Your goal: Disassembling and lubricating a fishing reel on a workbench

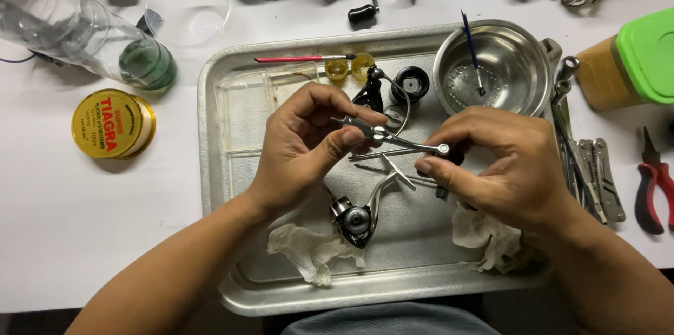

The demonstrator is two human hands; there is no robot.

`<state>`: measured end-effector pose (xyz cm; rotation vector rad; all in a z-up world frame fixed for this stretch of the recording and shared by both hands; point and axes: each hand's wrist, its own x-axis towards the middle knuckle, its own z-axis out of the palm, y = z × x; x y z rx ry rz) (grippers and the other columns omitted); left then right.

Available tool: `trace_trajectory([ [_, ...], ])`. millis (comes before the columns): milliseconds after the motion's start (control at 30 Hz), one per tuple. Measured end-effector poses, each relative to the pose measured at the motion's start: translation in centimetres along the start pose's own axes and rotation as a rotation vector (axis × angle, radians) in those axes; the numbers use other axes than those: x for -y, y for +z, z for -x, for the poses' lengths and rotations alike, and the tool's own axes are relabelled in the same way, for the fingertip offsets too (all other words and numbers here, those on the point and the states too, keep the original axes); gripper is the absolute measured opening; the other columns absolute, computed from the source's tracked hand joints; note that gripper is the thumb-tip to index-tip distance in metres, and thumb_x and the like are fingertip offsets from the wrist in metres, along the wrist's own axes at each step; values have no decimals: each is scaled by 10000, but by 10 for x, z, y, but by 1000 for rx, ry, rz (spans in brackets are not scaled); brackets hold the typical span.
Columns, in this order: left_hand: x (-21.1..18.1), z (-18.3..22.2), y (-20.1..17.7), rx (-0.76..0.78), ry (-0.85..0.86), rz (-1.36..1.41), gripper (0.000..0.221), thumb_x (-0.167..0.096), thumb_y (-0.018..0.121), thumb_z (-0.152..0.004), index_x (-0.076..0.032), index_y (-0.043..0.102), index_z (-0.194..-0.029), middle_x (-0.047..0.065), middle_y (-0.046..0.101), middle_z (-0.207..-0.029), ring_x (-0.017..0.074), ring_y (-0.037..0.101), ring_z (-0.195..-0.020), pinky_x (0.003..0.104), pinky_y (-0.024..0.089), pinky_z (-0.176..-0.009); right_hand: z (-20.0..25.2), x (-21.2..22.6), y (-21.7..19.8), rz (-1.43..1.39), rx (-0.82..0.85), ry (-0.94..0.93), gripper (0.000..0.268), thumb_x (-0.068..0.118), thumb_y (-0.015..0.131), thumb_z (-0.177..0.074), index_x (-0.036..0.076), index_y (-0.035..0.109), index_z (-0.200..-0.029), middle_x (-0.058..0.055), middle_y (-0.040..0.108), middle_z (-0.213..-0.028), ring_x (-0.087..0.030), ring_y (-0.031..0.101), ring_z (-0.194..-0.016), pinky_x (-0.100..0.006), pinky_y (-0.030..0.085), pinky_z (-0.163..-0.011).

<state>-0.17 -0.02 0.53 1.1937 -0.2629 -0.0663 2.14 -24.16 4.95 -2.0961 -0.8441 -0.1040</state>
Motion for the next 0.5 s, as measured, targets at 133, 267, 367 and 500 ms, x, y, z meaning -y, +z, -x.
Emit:
trace_trajectory([
  [133, 2, -1, 0, -6, -10, 39, 254, -202, 678, -988, -78, 480, -1087, 245, 728, -1153, 257, 751, -907, 304, 620, -792, 1, -4, -1, -64, 21, 68, 191, 130, 856, -786, 3, 740, -869, -115, 753, -852, -182, 716, -748, -275, 552, -720],
  [267, 3, -3, 0, -59, 3, 20, 211, -161, 663, -995, -84, 477, -1058, 236, 746, -1079, 265, 754, -817, 310, 631, -733, 3, -10, -1, -147, 111, 240, 227, 159, 841, -776, 55, 749, -956, -59, 777, -930, -142, 726, -827, -255, 567, -765],
  [367, 2, -3, 1, -93, 6, 18, 207, -139, 680, -981, -79, 488, -1030, 209, 755, -1037, 221, 734, -787, 291, 614, -709, 5, -15, 0, -160, 109, 274, 226, 172, 829, -794, 56, 751, -972, -48, 773, -929, -130, 713, -826, -244, 551, -769],
  [500, 0, -3, 0, -81, 9, 12, 228, -144, 706, -962, -61, 500, -1011, 175, 750, -1021, 204, 732, -768, 285, 634, -671, 5, -17, 1, -133, 81, 280, 222, 194, 827, -804, 54, 758, -961, -47, 765, -911, -124, 694, -802, -239, 512, -739],
])
